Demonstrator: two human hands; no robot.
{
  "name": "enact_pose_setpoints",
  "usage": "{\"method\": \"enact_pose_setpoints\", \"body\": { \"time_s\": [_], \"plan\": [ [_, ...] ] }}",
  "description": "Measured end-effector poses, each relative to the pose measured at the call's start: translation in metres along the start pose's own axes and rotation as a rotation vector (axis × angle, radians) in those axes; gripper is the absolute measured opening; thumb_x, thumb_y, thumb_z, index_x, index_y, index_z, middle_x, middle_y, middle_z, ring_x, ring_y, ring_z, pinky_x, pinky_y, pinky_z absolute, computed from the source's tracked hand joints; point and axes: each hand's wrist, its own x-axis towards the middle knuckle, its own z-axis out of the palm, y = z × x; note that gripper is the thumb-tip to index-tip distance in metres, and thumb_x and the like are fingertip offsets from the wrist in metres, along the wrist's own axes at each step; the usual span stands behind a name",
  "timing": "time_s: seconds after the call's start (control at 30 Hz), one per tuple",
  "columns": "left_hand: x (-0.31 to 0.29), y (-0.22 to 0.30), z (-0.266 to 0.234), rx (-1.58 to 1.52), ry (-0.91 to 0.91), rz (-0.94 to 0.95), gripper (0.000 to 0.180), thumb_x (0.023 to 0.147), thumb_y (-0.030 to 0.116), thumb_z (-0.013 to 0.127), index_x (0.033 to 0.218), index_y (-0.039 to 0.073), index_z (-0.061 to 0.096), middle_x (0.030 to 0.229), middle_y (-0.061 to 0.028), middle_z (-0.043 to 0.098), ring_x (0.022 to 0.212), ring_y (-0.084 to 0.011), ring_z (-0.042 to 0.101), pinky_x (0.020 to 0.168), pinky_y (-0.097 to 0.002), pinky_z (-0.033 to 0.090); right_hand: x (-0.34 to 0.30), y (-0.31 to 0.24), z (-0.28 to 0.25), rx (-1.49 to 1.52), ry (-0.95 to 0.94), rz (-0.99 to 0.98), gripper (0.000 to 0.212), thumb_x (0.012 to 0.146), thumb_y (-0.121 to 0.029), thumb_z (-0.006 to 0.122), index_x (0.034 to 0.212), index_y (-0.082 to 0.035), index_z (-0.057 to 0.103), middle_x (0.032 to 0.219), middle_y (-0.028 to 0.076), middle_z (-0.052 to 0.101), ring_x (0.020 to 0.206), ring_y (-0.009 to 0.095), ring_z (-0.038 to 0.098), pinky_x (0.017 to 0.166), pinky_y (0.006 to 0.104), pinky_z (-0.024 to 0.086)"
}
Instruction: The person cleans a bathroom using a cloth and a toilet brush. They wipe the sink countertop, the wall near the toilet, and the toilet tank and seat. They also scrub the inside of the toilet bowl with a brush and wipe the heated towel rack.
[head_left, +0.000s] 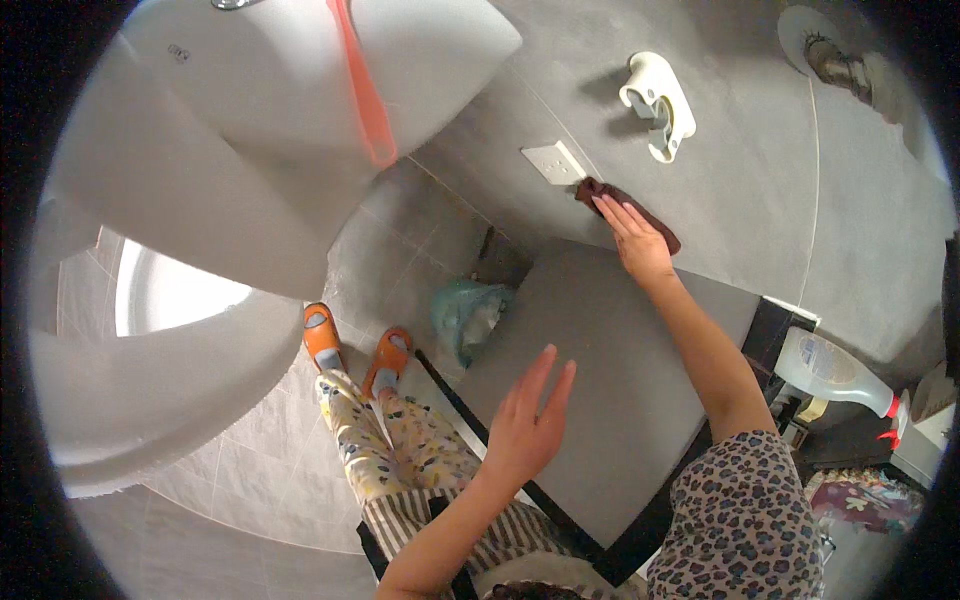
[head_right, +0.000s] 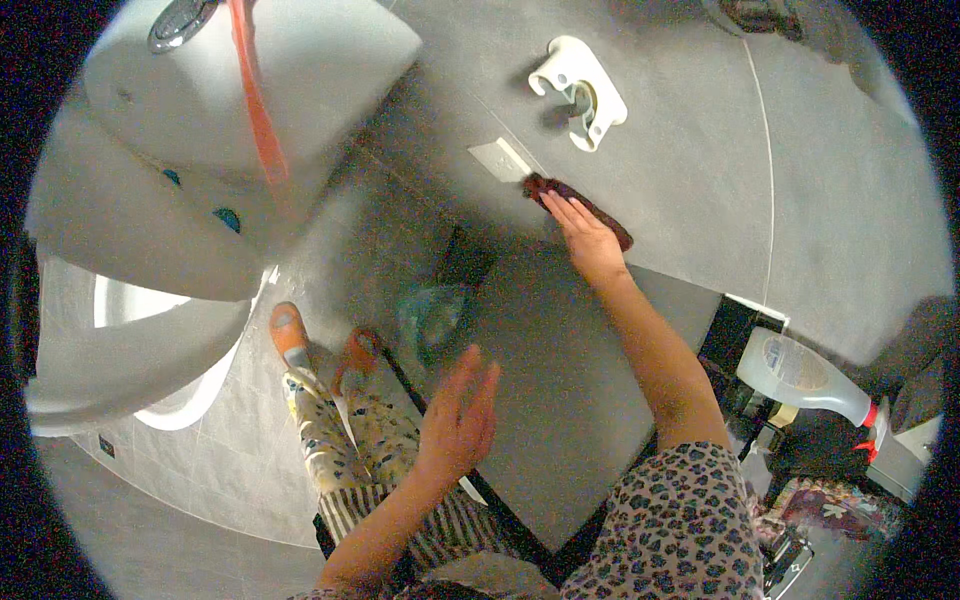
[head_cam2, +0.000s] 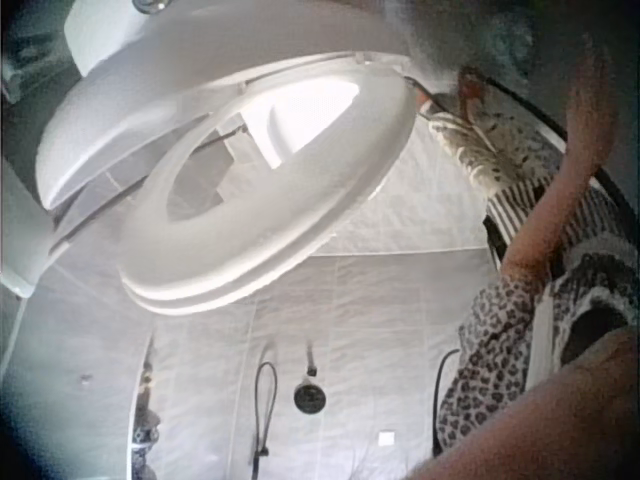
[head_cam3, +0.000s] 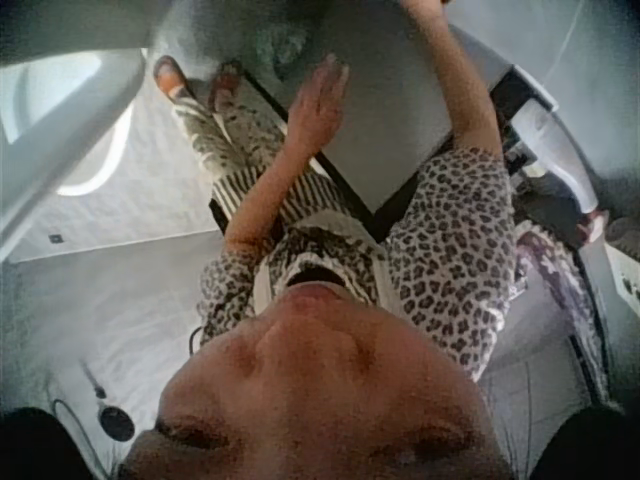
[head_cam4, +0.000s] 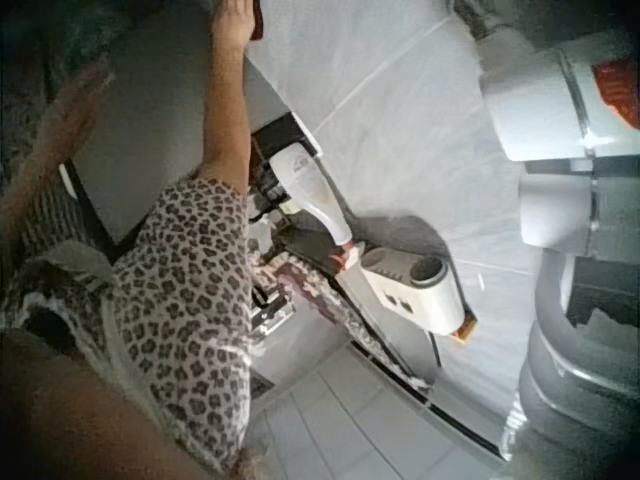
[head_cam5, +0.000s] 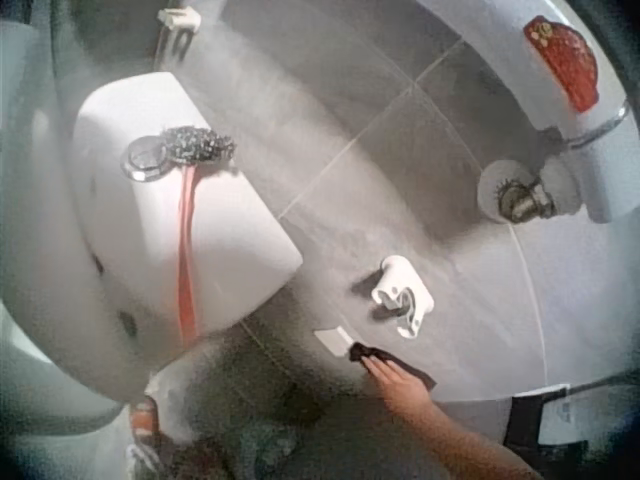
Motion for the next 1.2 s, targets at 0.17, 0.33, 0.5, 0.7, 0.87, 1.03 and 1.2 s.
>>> {"method": "enact_pose_setpoints", "body": {
  "time_s": [0.17,0.33,0.5,0.7,0.87,1.03,1.2],
  "plan": [
    [0.003,-0.005,-0.005,-0.036,0.060,-0.053,0.042,0.081,-0.003,0.054,0.123,0.003,0.053,0.133,-0.0184,0.043,0.108,-0.0371,0.054,0.086,-0.0412,0.048,-0.033,-0.039,0.102,0.252,-0.180,-0.053,0.049,0.085,-0.014,0.046,0.133,-0.004,0.044,0.148,0.002,0.031,0.137,0.015,0.024,0.114,0.0270,0.015],
    [-0.001,-0.021,-0.005,-0.046,0.067,-0.066,0.043,0.081,-0.003,0.054,0.123,0.003,0.053,0.132,-0.0196,0.043,0.110,-0.0371,0.053,0.088,-0.0414,0.047,-0.029,-0.072,0.209,0.379,-0.182,-0.116,0.043,0.086,-0.018,0.043,0.126,-0.004,0.053,0.138,0.005,0.044,0.133,0.017,0.032,0.114,0.0288,0.017],
    [-0.014,-0.051,-0.008,-0.010,0.035,-0.153,0.048,0.077,-0.001,0.058,0.125,0.002,0.051,0.134,-0.0242,0.041,0.115,-0.0374,0.050,0.096,-0.0413,0.043,0.099,-0.086,0.114,0.338,-0.002,-0.136,0.042,0.080,-0.017,0.050,0.118,-0.003,0.059,0.131,0.007,0.051,0.129,0.020,0.038,0.113,0.0319,0.022],
    [-0.007,-0.055,-0.008,0.000,-0.005,-0.163,0.050,0.075,-0.003,0.056,0.124,0.002,0.051,0.135,-0.0209,0.039,0.109,-0.0355,0.054,0.088,-0.0393,0.047,0.256,-0.069,0.022,0.259,0.312,0.036,0.040,0.081,-0.018,0.051,0.118,-0.008,0.058,0.136,0.005,0.047,0.128,0.020,0.039,0.110,0.0324,0.026],
    [0.001,-0.057,0.000,-0.058,-0.015,-0.195,0.052,0.074,-0.003,0.057,0.126,0.003,0.050,0.136,-0.0210,0.039,0.109,-0.0360,0.054,0.086,-0.0389,0.048,0.356,-0.020,-0.051,0.627,1.097,0.138,0.047,0.088,-0.016,0.048,0.134,-0.011,0.044,0.137,0.002,0.045,0.126,0.019,0.042,0.105,0.0314,0.035],
    [-0.013,-0.075,0.022,-0.303,-0.148,-0.431,0.053,0.073,-0.003,0.059,0.125,0.004,0.052,0.136,-0.0213,0.039,0.109,-0.0352,0.054,0.086,-0.0389,0.049,0.344,-0.028,-0.014,-0.007,0.819,0.171,0.050,0.086,-0.016,0.049,0.135,-0.010,0.042,0.138,0.003,0.044,0.128,0.020,0.039,0.108,0.0316,0.031],
    [-0.001,-0.086,0.009,0.053,0.029,-0.123,0.053,0.073,-0.003,0.059,0.125,0.005,0.052,0.134,-0.0221,0.041,0.109,-0.0343,0.055,0.087,-0.0395,0.049,0.259,-0.110,0.100,0.130,0.134,-0.070,0.055,0.082,-0.019,0.050,0.136,-0.009,0.041,0.146,0.004,0.034,0.136,0.018,0.026,0.114,0.0337,0.018]
  ]
}}
